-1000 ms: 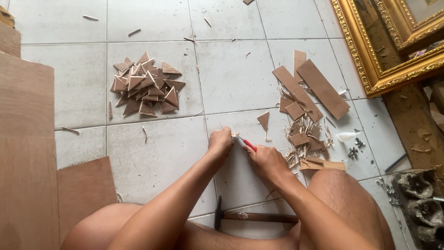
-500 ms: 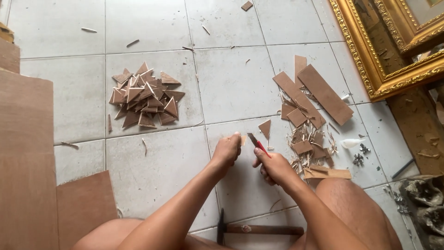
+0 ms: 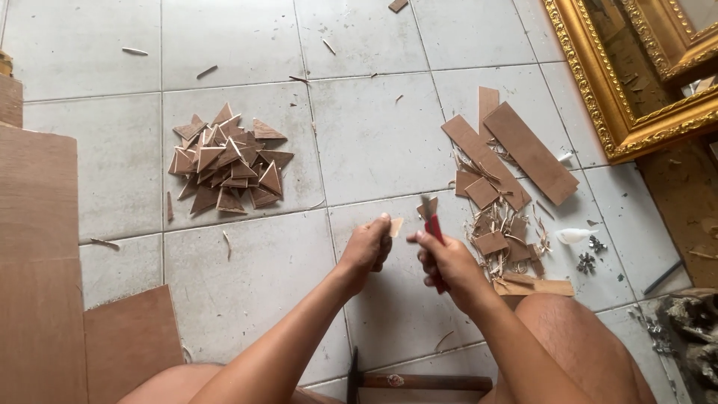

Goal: The person sits on the floor and uses a red utility knife to cut small rectangular pieces of wood into triangular shapes. The person holds each piece with one hand and carefully slices along the edges, placing the finished triangles into a growing pile on the floor.

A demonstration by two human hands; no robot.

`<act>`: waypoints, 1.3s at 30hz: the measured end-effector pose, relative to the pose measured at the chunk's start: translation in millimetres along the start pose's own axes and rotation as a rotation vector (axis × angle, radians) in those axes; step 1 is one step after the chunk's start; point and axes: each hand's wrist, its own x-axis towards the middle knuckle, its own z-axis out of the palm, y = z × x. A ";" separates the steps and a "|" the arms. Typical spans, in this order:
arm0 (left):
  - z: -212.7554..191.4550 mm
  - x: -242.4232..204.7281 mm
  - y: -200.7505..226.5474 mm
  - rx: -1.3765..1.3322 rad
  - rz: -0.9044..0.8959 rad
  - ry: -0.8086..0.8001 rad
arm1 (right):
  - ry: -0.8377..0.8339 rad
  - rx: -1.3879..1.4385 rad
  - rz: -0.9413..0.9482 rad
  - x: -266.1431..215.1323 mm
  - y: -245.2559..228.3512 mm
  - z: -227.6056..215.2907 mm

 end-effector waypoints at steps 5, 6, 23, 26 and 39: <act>5.6 -2.6 -2.7 0.276 0.085 -0.040 | 0.029 0.226 0.037 18.6 13.6 5.8; 6.9 -4.6 -0.7 0.459 0.130 0.025 | 0.068 0.248 0.047 26.5 21.2 6.0; 2.0 1.2 -40.2 0.462 0.235 0.170 | -0.119 0.019 -0.213 -4.1 -106.1 153.4; 10.0 -38.7 -2.8 0.711 0.334 0.180 | -0.113 0.006 -0.209 -3.1 -93.2 137.7; -14.3 -80.9 -44.6 1.378 0.516 0.459 | 0.369 -0.729 -0.347 19.8 -10.8 -66.0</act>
